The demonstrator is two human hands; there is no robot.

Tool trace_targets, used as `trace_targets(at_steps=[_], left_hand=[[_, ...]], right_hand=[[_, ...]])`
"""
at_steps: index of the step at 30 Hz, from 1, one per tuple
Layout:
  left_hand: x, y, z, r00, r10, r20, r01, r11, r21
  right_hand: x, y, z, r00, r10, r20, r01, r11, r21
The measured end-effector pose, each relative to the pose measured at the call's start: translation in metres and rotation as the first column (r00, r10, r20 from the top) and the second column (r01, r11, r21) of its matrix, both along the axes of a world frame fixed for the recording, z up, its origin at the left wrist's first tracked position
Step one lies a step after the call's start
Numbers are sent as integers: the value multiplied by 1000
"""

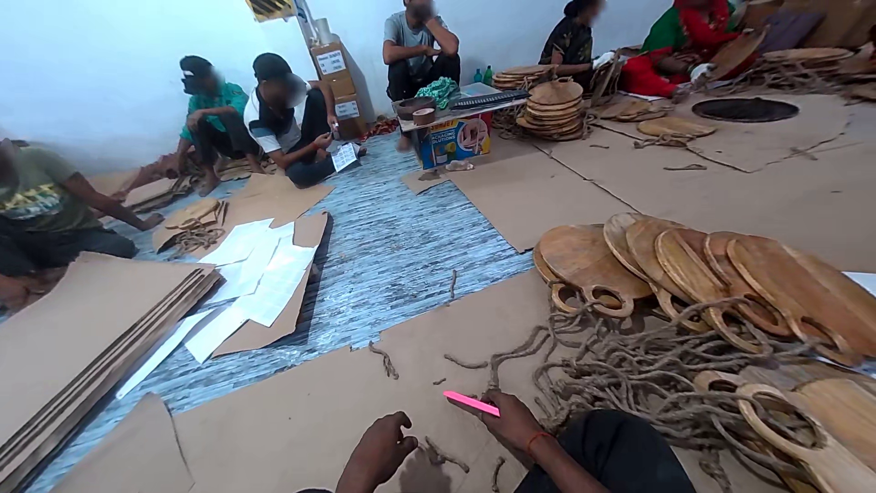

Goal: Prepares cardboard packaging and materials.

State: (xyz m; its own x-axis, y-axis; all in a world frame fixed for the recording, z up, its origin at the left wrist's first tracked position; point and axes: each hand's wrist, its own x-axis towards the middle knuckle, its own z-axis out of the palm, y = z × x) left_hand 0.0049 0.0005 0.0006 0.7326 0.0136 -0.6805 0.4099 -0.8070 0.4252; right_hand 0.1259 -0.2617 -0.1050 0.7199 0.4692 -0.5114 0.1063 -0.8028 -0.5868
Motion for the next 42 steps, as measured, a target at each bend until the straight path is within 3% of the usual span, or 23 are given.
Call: trace_targets(at_steps=[42], left_hand=[[0,1,-3,1000,2,3,-2,1000,0]], right_hand=[[0,-1,-1,1000,16,11,-16,1000,0]])
